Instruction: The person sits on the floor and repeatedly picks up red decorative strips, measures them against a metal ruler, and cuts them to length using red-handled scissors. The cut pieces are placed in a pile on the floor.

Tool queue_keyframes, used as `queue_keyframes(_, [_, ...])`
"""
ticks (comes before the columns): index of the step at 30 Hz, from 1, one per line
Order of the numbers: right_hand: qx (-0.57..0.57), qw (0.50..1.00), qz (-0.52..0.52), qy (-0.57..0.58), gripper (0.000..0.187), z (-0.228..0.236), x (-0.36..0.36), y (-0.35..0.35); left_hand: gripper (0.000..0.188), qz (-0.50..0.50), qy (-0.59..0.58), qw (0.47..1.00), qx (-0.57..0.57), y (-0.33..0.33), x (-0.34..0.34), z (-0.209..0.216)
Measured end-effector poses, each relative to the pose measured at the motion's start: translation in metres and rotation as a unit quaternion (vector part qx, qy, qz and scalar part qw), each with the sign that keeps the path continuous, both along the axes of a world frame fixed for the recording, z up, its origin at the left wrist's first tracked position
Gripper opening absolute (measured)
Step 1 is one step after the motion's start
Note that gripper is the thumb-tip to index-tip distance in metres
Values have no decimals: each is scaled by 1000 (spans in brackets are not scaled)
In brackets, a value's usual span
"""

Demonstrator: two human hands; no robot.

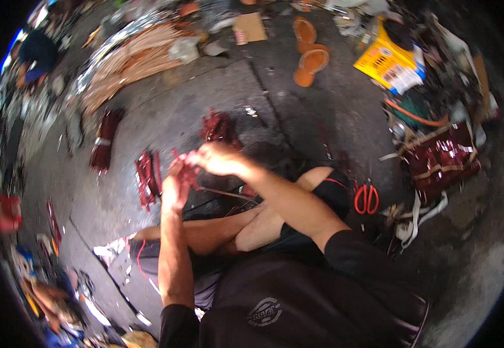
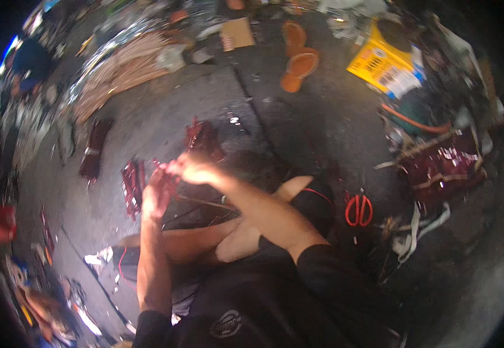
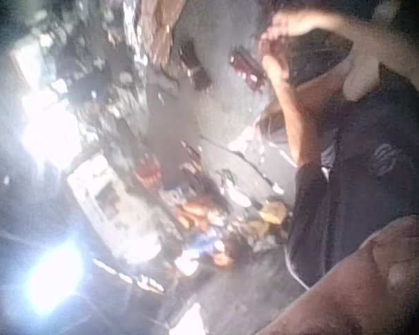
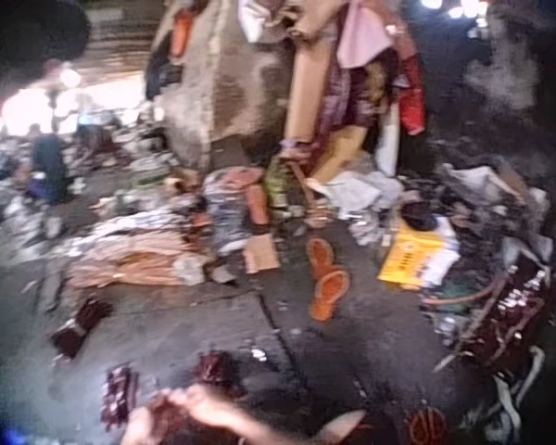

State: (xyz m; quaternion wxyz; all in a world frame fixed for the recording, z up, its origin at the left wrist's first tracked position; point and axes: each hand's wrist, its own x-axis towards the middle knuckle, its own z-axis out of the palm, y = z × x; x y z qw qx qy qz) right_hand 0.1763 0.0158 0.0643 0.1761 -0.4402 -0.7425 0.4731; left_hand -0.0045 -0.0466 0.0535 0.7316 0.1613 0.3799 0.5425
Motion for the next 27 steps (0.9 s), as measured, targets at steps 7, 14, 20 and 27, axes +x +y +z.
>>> queue_keyframes(7, [38, 997, -25, 65, 19, 40, 10, -40, 29, -68, -46, 995, 58, -11, 3, 24])
queue_keyframes(14, [161, 985, -37, -55, 19, 87, 85, -59, 54, -136, 2, 989, 60, -38, 84, 64])
queue_keyframes(20, [39, 947, -300, -107, 23, 130, 277, -38, 52, -171, 128, 976, 49, -63, 82, 57])
queue_keyframes(27, [197, 822, -449, -291, 38, -60, 314, -51, 49, -154, 181, 971, -7, -98, 50, 32])
